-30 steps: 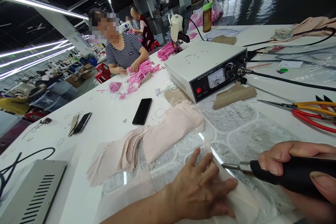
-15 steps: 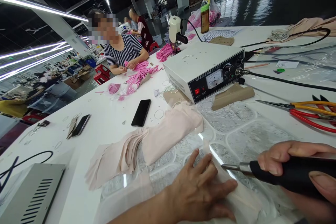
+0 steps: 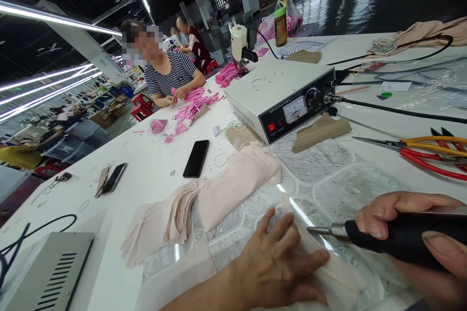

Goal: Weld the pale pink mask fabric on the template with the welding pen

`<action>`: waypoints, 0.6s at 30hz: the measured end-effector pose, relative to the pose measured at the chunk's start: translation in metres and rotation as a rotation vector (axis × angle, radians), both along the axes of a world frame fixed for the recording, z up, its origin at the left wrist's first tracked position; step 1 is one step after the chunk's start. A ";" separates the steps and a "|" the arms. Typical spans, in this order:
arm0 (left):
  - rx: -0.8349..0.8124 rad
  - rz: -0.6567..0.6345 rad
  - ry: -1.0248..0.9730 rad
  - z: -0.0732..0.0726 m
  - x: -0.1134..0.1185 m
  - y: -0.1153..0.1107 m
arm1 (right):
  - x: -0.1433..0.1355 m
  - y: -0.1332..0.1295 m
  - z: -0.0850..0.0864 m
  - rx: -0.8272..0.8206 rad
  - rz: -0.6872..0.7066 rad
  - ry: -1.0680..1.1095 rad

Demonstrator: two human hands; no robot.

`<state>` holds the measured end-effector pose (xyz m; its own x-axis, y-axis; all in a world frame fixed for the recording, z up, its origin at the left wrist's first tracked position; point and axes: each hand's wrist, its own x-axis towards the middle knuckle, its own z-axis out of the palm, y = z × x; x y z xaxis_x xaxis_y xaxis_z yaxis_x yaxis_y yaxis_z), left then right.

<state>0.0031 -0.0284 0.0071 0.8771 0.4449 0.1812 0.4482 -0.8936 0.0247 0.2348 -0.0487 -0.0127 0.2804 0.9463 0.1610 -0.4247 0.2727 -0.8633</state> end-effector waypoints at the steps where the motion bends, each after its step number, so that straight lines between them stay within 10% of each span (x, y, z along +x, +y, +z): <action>1: -0.006 0.003 0.001 0.000 0.000 0.000 | 0.000 0.000 -0.001 -0.011 0.000 0.005; 10: 0.005 0.027 -0.064 -0.007 0.002 -0.002 | 0.012 0.009 -0.021 0.155 0.012 -0.079; 18: 0.002 0.030 -0.047 -0.004 0.002 -0.004 | 0.004 0.002 0.007 -0.027 0.035 -0.029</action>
<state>0.0050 -0.0325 0.0026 0.8540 0.4701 0.2232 0.4728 -0.8801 0.0445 0.2387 -0.0465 -0.0061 0.2428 0.9595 0.1427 -0.4083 0.2345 -0.8822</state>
